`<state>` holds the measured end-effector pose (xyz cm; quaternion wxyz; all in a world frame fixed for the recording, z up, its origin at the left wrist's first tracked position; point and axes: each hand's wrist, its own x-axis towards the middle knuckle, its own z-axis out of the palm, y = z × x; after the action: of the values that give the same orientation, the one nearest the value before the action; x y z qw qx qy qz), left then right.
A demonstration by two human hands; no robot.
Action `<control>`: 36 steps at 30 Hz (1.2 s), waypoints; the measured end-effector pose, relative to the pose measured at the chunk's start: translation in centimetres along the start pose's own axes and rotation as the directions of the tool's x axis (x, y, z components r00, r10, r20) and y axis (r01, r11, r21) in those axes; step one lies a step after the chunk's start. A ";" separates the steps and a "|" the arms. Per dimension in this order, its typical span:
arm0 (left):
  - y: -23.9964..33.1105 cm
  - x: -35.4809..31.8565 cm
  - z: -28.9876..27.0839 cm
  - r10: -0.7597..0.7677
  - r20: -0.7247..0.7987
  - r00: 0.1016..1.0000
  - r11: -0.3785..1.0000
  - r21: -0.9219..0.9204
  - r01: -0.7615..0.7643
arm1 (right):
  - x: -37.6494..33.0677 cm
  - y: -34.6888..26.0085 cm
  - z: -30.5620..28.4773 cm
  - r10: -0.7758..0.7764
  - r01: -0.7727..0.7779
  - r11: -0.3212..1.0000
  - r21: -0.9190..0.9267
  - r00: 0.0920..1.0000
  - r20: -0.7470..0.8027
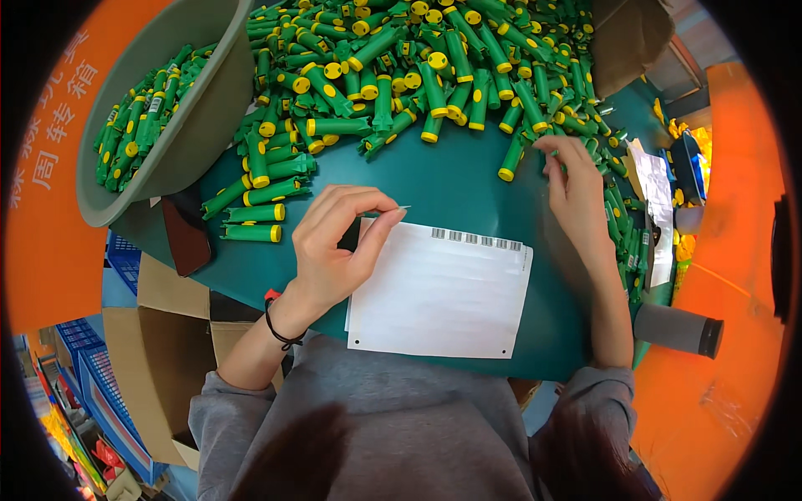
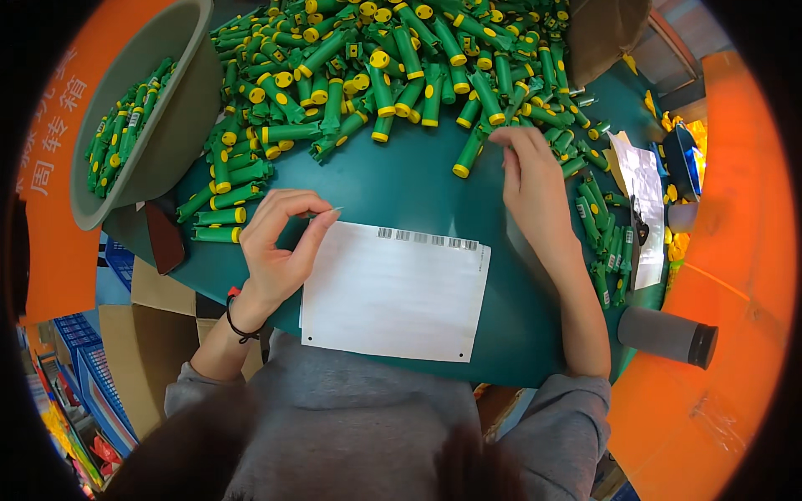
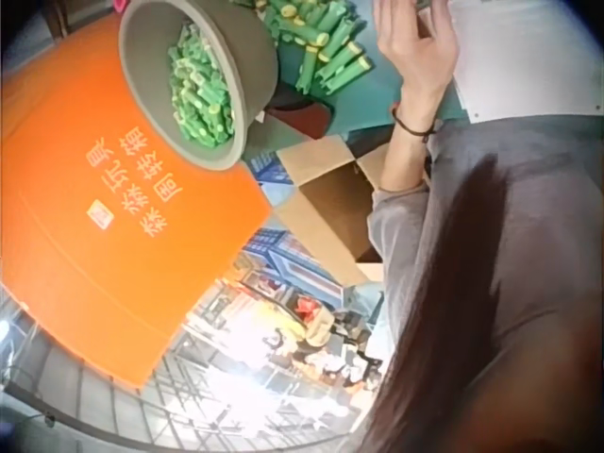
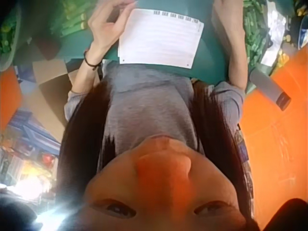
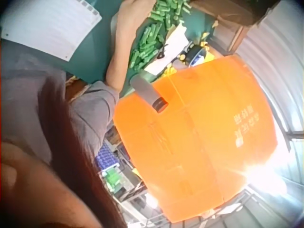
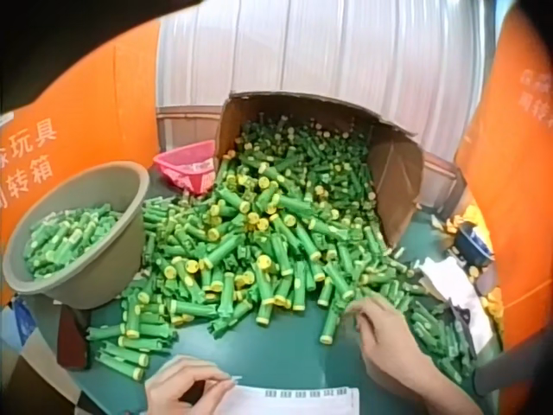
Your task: Apply small adhesive labels to cylindrical green components at an assembly station.
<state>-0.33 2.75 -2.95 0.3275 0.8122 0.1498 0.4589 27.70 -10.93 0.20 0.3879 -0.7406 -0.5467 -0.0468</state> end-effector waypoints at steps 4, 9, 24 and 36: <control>0.1 -0.1 -0.1 0.021 0.001 1.000 0.999 0.044 -0.021 | 0.5 -1.0 0.9 0.312 -0.269 0.920 -0.285 0.943 0.118; 0.0 -0.5 -0.4 -0.074 -0.048 0.996 0.997 0.018 0.075 | -0.9 -0.9 1.9 0.258 -0.198 0.913 -0.357 0.958 0.129; 5.8 3.2 -1.5 -0.024 0.270 0.963 0.988 -0.140 0.064 | -5.1 -6.9 0.5 0.086 -0.301 0.659 0.689 0.940 0.329; 6.5 4.8 -1.9 -0.178 0.603 0.778 0.868 -0.276 0.413 | -6.4 -8.4 -0.2 0.122 -0.404 0.520 0.753 0.907 0.402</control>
<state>0.28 1.29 5.16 0.5824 0.7924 0.0804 0.1629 18.11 -15.10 1.56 0.6021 -0.5463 -0.4364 0.3854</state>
